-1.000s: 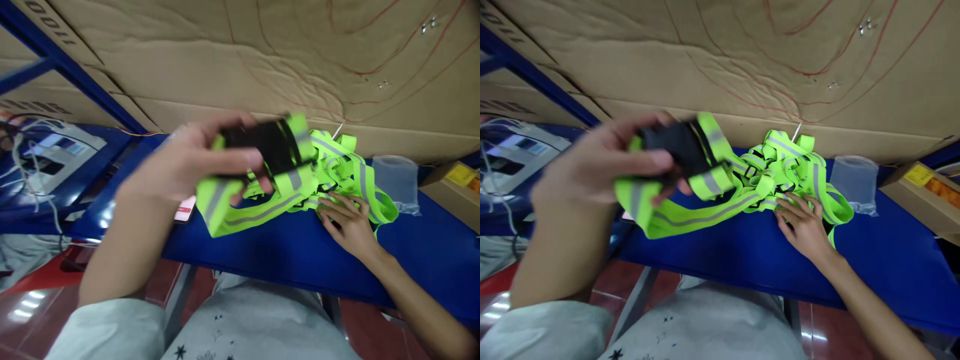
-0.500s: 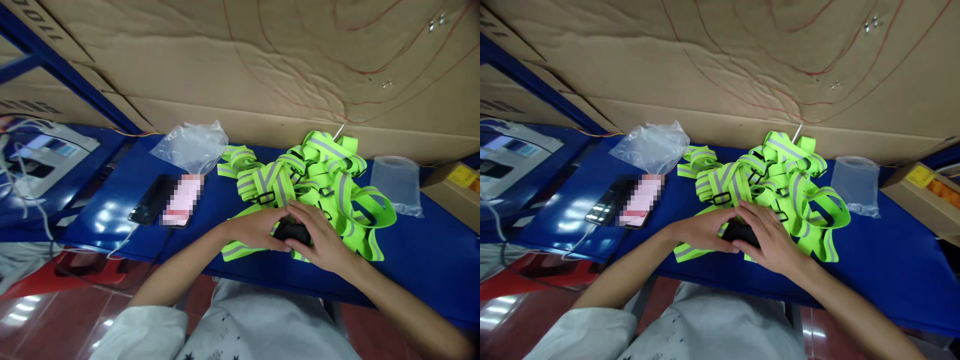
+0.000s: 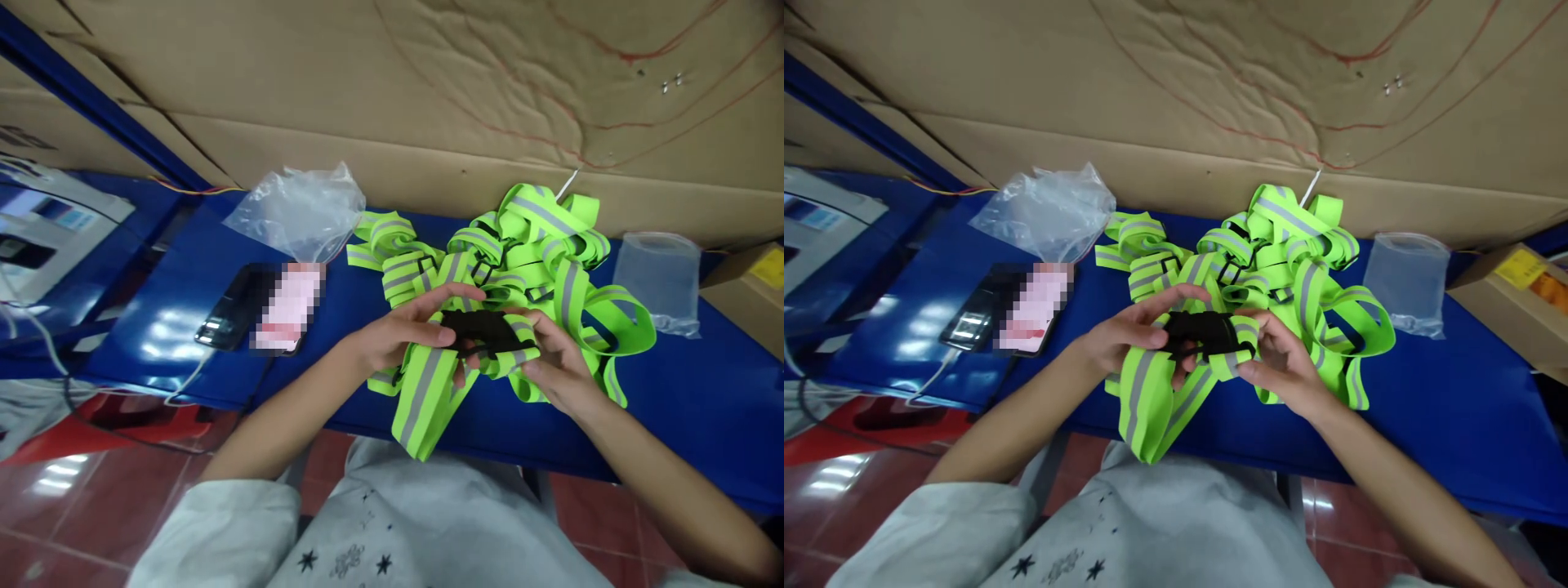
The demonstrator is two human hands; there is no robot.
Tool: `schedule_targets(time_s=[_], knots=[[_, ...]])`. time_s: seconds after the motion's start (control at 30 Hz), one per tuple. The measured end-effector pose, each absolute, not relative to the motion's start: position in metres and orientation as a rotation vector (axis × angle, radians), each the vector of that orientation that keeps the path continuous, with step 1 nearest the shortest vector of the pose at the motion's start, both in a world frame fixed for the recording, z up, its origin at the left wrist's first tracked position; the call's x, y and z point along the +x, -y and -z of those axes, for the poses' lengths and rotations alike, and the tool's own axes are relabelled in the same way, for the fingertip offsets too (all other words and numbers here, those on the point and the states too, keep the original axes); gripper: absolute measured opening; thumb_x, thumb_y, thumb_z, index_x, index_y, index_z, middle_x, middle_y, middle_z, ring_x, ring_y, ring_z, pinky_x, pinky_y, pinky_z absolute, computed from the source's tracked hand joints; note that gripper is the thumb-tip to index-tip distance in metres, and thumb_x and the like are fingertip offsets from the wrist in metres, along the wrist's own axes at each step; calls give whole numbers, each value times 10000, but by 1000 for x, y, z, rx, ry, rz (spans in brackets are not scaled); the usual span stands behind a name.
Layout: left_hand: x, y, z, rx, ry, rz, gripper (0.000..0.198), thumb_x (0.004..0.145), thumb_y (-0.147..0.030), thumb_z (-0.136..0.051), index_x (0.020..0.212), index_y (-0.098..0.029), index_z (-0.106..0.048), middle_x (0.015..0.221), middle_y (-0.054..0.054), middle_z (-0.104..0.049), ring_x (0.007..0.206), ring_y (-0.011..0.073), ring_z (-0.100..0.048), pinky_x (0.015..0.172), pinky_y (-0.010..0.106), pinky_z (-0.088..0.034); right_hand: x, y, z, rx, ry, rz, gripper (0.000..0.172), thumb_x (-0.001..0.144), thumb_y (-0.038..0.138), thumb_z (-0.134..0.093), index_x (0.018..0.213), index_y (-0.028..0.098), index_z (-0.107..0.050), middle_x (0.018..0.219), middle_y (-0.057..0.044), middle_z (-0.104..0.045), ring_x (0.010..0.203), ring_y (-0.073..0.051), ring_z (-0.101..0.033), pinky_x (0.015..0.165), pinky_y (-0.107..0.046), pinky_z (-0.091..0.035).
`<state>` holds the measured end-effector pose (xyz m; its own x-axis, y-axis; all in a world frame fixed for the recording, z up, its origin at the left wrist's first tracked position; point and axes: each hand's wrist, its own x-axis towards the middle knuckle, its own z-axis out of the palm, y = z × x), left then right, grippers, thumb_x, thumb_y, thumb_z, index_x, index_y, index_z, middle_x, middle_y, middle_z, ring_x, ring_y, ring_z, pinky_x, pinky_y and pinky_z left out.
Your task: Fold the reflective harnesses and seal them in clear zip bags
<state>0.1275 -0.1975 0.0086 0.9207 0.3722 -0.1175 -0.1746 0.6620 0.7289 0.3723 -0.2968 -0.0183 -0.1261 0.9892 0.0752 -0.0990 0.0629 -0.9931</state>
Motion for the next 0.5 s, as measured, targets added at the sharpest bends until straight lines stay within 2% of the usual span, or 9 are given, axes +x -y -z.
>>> schedule_targets(time_s=[0.1,0.13,0.2,0.27,0.4,0.5], knots=[[136,202,-2,914,-371,-314,653,794,-295,-857,1346,-270,-509,943,34,-738,847,209,-753,778,315,-576,372,294,18,-1017,1239,-1369,741,812,599,-826,1463,380,-549,1352,-40,-659,1162,-245,-686,938,-354,-602],[138,203,-1,973,-410,-321,633,797,-284,-861,1332,-262,-522,954,31,-739,849,193,-747,797,306,-564,371,294,18,-1049,1277,-1358,788,809,597,-831,1500,381,-518,1401,-42,-644,1224,-256,-671,999,-367,-589],[140,204,-2,1081,-482,-342,571,809,-281,-858,1292,-247,-555,1006,24,-730,829,152,-730,814,288,-548,370,293,16,-1157,1396,-1277,734,833,526,-840,1482,354,-544,1449,-45,-633,1349,-264,-616,1135,-383,-523],[138,203,-5,1153,-515,-332,523,818,-289,-849,1259,-238,-575,1072,19,-706,802,126,-715,786,273,-544,369,293,13,-1237,1504,-1200,626,865,443,-832,1427,308,-591,1454,-60,-643,1399,-263,-590,1193,-401,-484],[130,197,-16,1277,-500,-248,551,801,-301,-863,1270,-233,-584,1173,35,-681,878,130,-706,762,254,-549,371,295,4,-1213,1612,-1270,664,888,399,-815,1483,283,-543,1439,-97,-665,1248,-259,-706,1031,-399,-616],[128,195,-16,1333,-520,-242,538,791,-333,-872,1251,-216,-619,1208,50,-685,892,127,-689,740,235,-536,376,296,-2,-1235,1680,-1227,632,886,405,-815,1457,279,-575,1428,-104,-671,1200,-265,-729,992,-393,-635]])
